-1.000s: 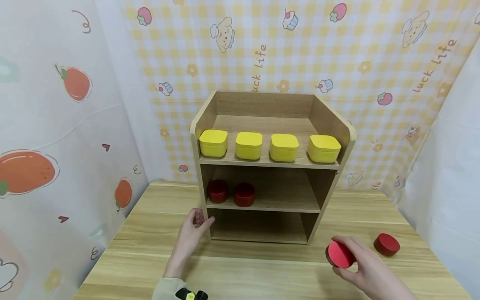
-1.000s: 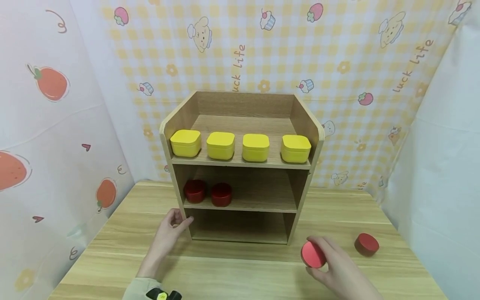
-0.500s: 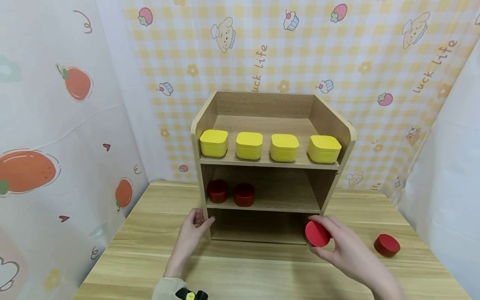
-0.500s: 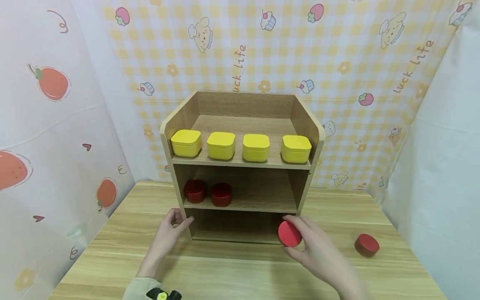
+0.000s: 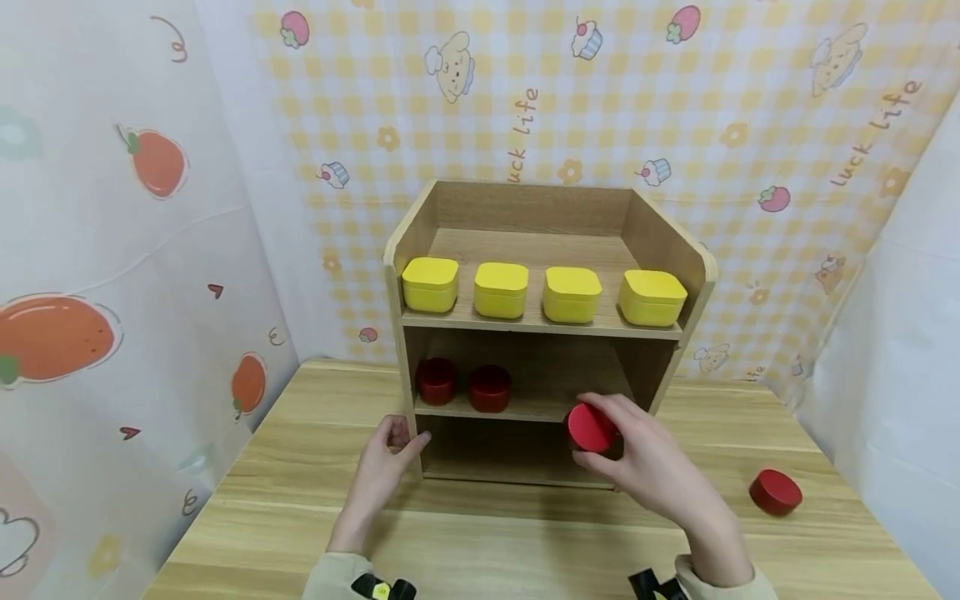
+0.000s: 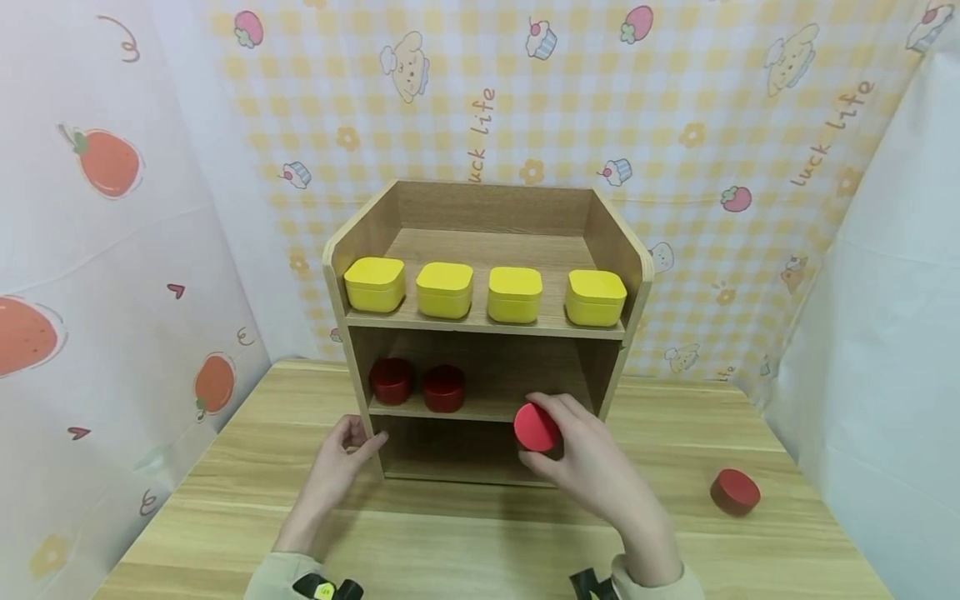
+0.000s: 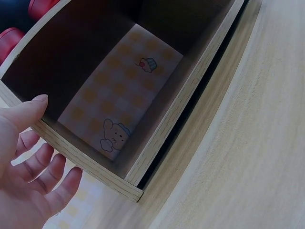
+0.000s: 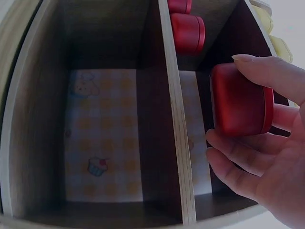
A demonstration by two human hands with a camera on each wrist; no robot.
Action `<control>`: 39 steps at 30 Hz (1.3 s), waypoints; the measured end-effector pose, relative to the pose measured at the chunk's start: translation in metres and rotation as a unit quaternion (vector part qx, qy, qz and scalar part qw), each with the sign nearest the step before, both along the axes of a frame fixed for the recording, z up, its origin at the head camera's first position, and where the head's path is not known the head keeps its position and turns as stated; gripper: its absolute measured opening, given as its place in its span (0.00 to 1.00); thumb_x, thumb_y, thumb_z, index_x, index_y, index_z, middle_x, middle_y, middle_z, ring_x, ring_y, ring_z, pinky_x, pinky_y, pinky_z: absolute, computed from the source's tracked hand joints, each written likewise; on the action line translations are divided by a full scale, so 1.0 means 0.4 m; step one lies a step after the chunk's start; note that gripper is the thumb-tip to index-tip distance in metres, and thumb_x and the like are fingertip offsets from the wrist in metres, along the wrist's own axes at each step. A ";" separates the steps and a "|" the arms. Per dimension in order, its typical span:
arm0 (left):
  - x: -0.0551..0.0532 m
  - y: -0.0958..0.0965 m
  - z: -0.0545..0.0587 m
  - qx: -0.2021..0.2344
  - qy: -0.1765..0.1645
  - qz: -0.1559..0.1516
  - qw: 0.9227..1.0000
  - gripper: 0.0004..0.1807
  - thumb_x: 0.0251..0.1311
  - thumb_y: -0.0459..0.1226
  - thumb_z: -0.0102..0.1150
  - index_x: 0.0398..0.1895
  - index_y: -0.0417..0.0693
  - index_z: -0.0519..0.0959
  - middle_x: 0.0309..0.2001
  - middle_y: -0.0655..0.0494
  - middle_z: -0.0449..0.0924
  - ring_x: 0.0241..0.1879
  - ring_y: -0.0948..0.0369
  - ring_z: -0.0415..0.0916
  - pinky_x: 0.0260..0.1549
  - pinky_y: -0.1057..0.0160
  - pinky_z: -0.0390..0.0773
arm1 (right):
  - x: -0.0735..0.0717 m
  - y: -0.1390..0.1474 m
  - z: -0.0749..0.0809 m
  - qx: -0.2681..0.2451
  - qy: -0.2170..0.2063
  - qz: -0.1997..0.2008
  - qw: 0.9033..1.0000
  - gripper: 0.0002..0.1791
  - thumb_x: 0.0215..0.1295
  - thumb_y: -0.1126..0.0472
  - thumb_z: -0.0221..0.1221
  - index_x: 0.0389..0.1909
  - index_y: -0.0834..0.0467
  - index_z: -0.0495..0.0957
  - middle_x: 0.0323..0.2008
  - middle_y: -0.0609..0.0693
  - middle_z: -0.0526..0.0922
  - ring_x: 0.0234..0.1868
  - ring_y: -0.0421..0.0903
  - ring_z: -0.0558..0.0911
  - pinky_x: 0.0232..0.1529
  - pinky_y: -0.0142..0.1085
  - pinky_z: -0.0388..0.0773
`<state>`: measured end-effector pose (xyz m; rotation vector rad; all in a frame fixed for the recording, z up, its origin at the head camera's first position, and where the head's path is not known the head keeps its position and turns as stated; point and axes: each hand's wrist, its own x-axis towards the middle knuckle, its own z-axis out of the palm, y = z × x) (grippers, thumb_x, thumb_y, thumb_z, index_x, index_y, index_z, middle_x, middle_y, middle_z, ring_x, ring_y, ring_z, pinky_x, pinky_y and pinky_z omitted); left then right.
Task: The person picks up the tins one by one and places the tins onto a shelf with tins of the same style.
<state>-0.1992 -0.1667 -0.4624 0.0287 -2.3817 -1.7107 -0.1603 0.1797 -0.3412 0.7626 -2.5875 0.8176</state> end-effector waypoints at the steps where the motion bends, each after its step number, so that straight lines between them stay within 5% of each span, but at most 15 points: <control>1: 0.000 0.001 0.001 0.000 0.000 -0.001 1.000 0.19 0.59 0.45 0.68 0.40 0.45 0.71 0.36 0.52 0.71 0.39 0.58 0.69 0.39 0.64 0.72 | -0.005 -0.006 0.002 -0.002 -0.001 -0.001 1.000 0.34 0.50 0.58 0.74 0.59 0.56 0.74 0.43 0.43 0.77 0.37 0.38 0.76 0.34 0.32 0.77; 12: 0.000 0.008 0.005 0.004 0.002 0.001 1.000 0.18 0.59 0.44 0.69 0.40 0.45 0.71 0.36 0.52 0.71 0.38 0.58 0.69 0.38 0.64 0.72 | -0.067 -0.054 0.009 0.000 0.005 -0.002 1.000 0.31 0.52 0.57 0.74 0.57 0.60 0.75 0.41 0.47 0.78 0.37 0.41 0.76 0.34 0.35 0.77; 21: 0.001 0.006 0.003 0.011 0.006 -0.001 1.000 0.18 0.58 0.44 0.69 0.38 0.45 0.71 0.35 0.53 0.71 0.38 0.58 0.69 0.38 0.65 0.72 | -0.106 -0.076 -0.001 0.008 0.003 -0.013 1.000 0.34 0.52 0.55 0.73 0.58 0.63 0.74 0.47 0.56 0.81 0.43 0.50 0.79 0.42 0.44 0.78; 39: -0.002 0.003 -0.005 0.000 0.017 0.002 1.000 0.17 0.58 0.42 0.69 0.38 0.45 0.70 0.35 0.53 0.71 0.38 0.58 0.69 0.37 0.66 0.72 | -0.139 -0.099 -0.011 0.002 -0.024 -0.025 0.999 0.35 0.57 0.52 0.71 0.62 0.63 0.72 0.53 0.57 0.79 0.49 0.52 0.79 0.50 0.48 0.76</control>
